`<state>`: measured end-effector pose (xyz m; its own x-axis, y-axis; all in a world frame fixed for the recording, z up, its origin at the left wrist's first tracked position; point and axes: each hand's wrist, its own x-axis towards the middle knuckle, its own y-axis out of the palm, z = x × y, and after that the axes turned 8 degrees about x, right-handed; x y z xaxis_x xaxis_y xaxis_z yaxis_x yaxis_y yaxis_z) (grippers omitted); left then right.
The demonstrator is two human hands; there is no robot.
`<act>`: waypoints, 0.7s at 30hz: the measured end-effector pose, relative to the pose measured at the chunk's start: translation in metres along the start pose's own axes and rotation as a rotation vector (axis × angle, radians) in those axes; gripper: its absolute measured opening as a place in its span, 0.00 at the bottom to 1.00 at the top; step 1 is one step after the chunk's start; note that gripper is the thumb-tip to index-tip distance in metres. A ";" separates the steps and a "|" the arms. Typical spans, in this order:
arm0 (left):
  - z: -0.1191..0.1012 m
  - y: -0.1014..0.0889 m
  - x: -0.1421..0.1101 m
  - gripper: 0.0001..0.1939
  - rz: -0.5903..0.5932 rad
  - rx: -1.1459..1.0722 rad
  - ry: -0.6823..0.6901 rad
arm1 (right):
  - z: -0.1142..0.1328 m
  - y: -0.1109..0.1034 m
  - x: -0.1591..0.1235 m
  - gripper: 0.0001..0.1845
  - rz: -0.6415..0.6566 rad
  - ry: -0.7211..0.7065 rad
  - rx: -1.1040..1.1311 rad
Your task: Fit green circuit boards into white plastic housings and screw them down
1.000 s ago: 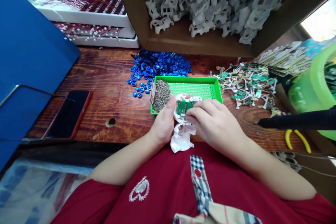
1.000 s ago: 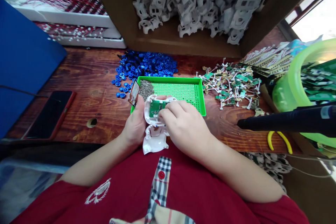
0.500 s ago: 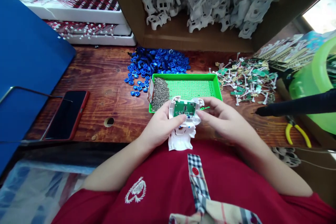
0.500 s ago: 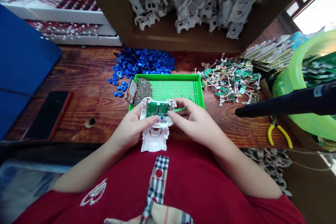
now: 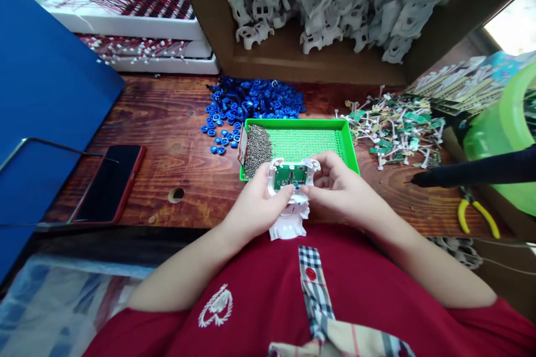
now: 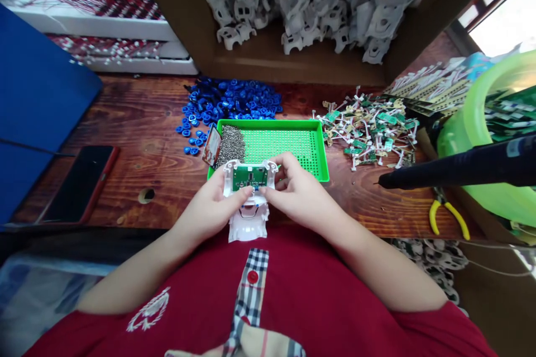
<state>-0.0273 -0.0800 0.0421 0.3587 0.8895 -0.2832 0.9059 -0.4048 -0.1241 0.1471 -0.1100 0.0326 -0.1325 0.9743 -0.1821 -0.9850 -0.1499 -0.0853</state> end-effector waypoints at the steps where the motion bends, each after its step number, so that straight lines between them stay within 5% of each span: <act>1: 0.002 0.000 0.001 0.18 -0.006 -0.019 -0.009 | 0.002 -0.002 0.000 0.20 0.021 0.008 -0.023; 6: 0.011 -0.004 0.006 0.18 0.046 -0.336 -0.108 | 0.026 -0.034 0.023 0.18 0.140 0.033 -0.232; 9: 0.012 -0.008 0.005 0.15 0.082 -0.530 -0.155 | 0.039 -0.053 0.069 0.11 -0.254 -0.032 -0.747; 11: 0.011 -0.009 0.003 0.14 0.124 -0.629 -0.200 | 0.041 -0.060 0.109 0.09 -0.292 0.041 -1.001; 16: 0.011 -0.015 -0.004 0.16 0.255 -0.783 -0.338 | 0.028 -0.060 0.185 0.11 -0.180 0.168 -1.095; 21: 0.016 -0.017 -0.005 0.13 0.266 -0.831 -0.373 | 0.015 -0.061 0.204 0.09 -0.132 0.225 -1.097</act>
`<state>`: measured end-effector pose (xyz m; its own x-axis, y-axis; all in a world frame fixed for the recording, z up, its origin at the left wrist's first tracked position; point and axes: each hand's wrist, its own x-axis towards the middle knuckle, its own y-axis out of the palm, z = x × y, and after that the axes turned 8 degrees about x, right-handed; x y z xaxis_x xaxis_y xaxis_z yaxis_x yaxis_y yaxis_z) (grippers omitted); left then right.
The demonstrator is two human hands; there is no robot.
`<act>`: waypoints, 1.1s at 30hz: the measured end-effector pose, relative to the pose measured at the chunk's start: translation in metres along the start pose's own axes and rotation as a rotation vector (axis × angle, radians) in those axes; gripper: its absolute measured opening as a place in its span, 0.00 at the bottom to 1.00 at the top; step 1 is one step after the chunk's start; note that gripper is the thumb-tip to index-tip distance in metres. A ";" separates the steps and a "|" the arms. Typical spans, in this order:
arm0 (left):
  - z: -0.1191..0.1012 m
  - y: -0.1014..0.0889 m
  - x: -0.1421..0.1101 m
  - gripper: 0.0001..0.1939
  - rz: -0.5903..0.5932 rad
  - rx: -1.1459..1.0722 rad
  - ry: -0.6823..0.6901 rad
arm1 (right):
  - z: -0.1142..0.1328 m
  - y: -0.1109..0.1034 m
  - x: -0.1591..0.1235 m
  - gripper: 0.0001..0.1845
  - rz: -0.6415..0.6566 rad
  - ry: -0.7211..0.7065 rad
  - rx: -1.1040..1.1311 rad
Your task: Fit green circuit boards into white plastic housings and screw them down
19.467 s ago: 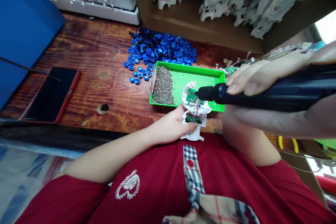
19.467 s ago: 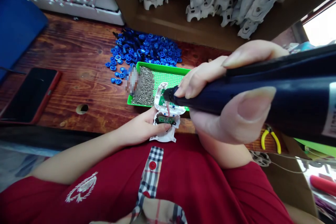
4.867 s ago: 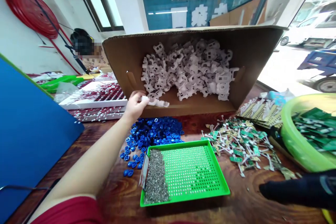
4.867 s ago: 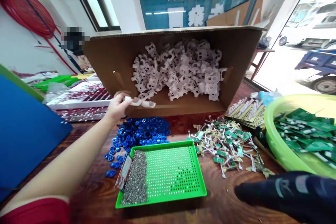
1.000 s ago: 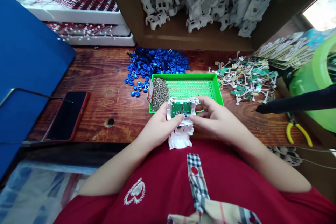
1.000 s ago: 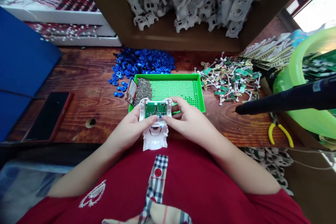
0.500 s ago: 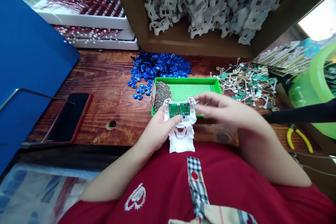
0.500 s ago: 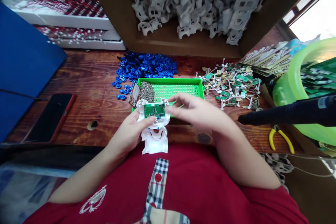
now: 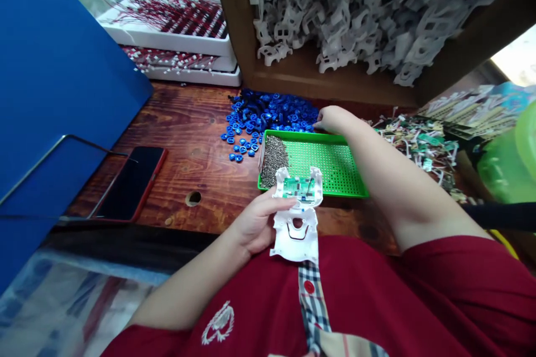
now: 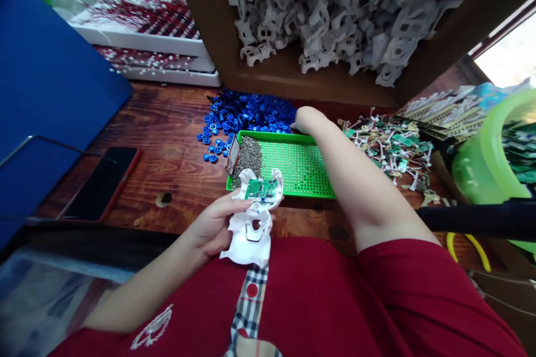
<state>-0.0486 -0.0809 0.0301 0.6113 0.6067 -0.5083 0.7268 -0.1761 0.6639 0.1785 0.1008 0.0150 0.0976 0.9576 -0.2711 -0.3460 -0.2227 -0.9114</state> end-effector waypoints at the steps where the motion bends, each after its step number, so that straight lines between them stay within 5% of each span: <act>1: 0.000 0.000 0.000 0.11 0.000 -0.003 -0.008 | -0.001 -0.001 -0.001 0.10 -0.018 0.006 0.004; 4: 0.001 0.001 0.002 0.09 0.001 -0.020 -0.020 | -0.002 -0.007 -0.019 0.15 -0.145 -0.004 0.025; 7: 0.001 0.004 0.005 0.15 -0.001 -0.005 -0.023 | 0.006 -0.014 -0.068 0.16 -0.258 -0.131 0.109; 11: 0.003 0.008 0.009 0.18 -0.017 -0.012 0.062 | 0.021 -0.010 -0.158 0.09 -0.326 -0.615 0.424; 15: 0.005 0.013 0.010 0.19 -0.040 -0.010 0.187 | 0.020 0.009 -0.210 0.11 -0.281 -0.926 0.230; 20: 0.006 0.018 0.006 0.23 -0.037 0.027 0.263 | 0.010 0.026 -0.211 0.07 -0.361 -1.101 0.009; 28: 0.008 0.013 -0.001 0.27 -0.036 0.331 0.329 | 0.004 0.026 -0.208 0.06 -0.488 -1.213 -0.008; 33: 0.009 0.013 0.001 0.27 0.017 0.335 0.353 | 0.001 0.032 -0.210 0.08 -0.483 -1.136 0.012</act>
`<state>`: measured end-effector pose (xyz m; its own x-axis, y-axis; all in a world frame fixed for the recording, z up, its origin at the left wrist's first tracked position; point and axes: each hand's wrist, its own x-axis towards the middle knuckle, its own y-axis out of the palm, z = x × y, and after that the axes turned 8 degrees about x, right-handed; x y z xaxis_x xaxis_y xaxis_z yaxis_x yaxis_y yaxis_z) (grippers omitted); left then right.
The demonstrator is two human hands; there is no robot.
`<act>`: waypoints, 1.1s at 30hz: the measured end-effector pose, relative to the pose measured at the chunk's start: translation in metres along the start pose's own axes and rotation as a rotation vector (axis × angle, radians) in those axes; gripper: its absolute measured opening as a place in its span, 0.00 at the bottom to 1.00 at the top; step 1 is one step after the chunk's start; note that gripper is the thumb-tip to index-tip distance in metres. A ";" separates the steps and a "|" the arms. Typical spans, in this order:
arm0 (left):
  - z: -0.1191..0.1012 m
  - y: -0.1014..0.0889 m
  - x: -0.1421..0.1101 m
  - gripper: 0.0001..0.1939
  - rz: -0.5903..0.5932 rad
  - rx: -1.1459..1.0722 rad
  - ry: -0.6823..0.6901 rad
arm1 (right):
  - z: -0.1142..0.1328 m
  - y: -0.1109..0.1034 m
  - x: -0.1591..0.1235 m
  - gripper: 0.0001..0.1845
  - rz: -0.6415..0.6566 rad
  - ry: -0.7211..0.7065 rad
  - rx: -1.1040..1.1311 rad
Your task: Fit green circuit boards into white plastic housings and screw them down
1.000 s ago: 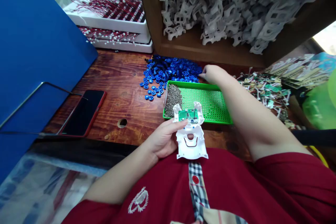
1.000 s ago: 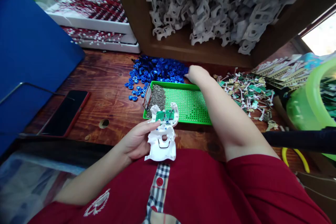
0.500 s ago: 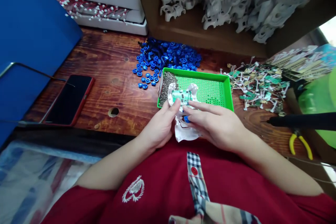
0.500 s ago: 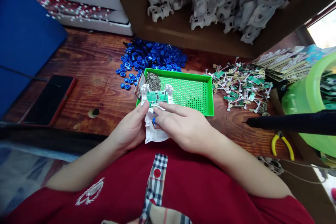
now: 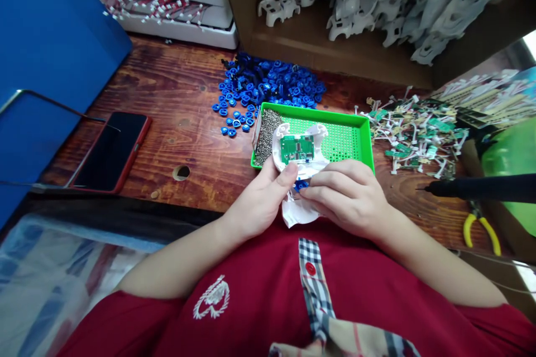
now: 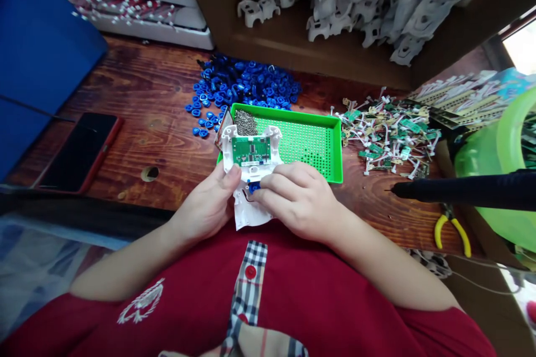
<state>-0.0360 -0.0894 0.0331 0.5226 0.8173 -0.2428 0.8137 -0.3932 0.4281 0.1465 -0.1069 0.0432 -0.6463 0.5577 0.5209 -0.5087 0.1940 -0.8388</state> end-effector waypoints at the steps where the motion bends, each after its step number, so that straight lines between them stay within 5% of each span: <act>1: 0.000 0.000 0.000 0.27 0.007 -0.008 0.011 | 0.000 0.000 0.000 0.09 -0.015 0.026 0.001; 14: 0.001 -0.005 0.004 0.24 -0.015 -0.053 0.033 | 0.005 -0.001 0.007 0.07 0.065 0.099 -0.010; 28: 0.004 -0.003 0.006 0.28 -0.050 -0.060 0.030 | 0.012 -0.003 0.013 0.08 -0.001 0.262 -0.057; 33: 0.006 -0.001 0.006 0.26 -0.055 -0.104 0.007 | 0.011 0.000 0.017 0.07 0.019 0.208 -0.088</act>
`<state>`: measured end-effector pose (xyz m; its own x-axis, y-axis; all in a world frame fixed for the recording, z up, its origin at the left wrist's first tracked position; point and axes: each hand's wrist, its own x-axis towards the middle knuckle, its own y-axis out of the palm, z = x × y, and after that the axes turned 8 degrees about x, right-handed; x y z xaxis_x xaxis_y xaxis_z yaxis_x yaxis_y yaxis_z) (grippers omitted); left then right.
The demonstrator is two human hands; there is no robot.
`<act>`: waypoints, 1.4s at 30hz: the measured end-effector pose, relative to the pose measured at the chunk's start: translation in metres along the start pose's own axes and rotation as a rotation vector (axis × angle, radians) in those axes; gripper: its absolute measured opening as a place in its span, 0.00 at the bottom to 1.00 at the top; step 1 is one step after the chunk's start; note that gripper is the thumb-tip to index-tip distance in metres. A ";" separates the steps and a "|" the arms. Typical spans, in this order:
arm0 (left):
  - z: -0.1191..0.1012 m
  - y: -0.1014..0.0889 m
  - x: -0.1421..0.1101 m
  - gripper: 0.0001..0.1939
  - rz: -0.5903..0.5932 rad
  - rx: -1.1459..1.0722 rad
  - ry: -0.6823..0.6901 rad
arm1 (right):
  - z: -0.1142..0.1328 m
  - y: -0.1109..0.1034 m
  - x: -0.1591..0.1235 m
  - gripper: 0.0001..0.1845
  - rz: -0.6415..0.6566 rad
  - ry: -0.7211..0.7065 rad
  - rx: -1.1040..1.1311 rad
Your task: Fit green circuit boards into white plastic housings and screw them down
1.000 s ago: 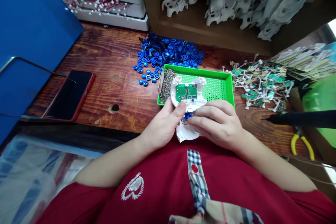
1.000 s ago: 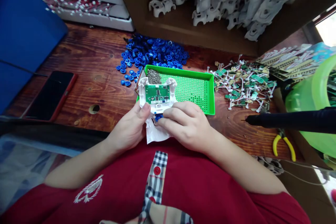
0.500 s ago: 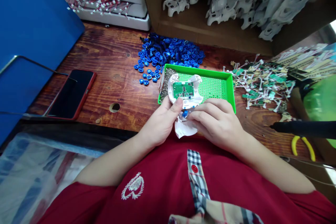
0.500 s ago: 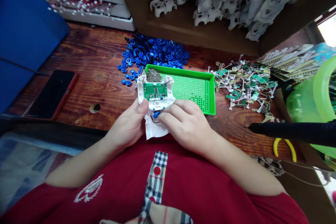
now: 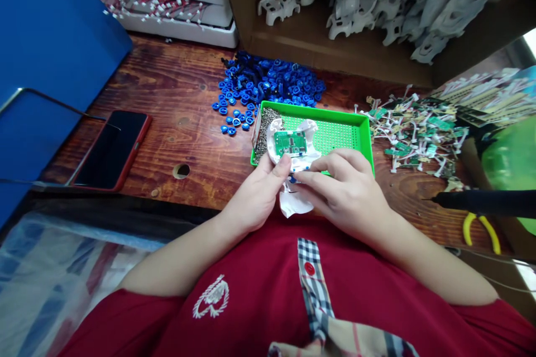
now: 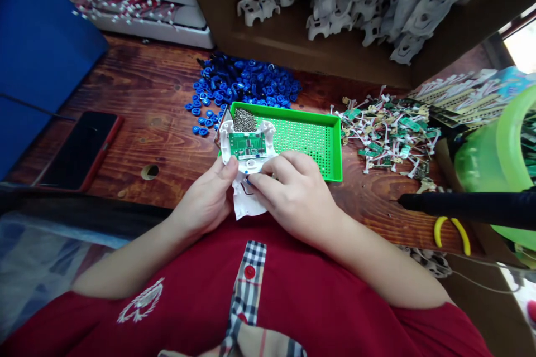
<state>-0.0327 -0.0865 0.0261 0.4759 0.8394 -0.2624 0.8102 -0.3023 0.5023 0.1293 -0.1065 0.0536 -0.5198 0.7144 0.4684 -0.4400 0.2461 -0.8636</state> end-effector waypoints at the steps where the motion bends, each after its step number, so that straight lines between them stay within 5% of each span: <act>1: 0.000 0.000 0.000 0.26 -0.001 -0.010 -0.008 | 0.000 0.001 0.001 0.07 0.018 -0.022 -0.009; 20: -0.003 0.004 0.003 0.22 0.011 -0.096 -0.035 | -0.014 -0.013 0.025 0.09 0.258 -0.214 0.032; 26: -0.007 0.006 0.002 0.21 -0.031 -0.193 -0.110 | -0.016 -0.023 0.020 0.08 0.173 -0.030 0.180; 34: -0.003 0.002 0.002 0.22 -0.005 -0.149 -0.091 | -0.020 -0.027 0.021 0.09 0.435 -0.208 0.153; 42: -0.001 -0.001 -0.001 0.23 -0.012 -0.062 -0.005 | -0.016 -0.019 0.022 0.12 0.387 -0.179 0.119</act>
<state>-0.0341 -0.0867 0.0271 0.4682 0.8406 -0.2724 0.7930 -0.2637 0.5492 0.1382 -0.0846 0.0778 -0.7770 0.6117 0.1487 -0.2635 -0.1016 -0.9593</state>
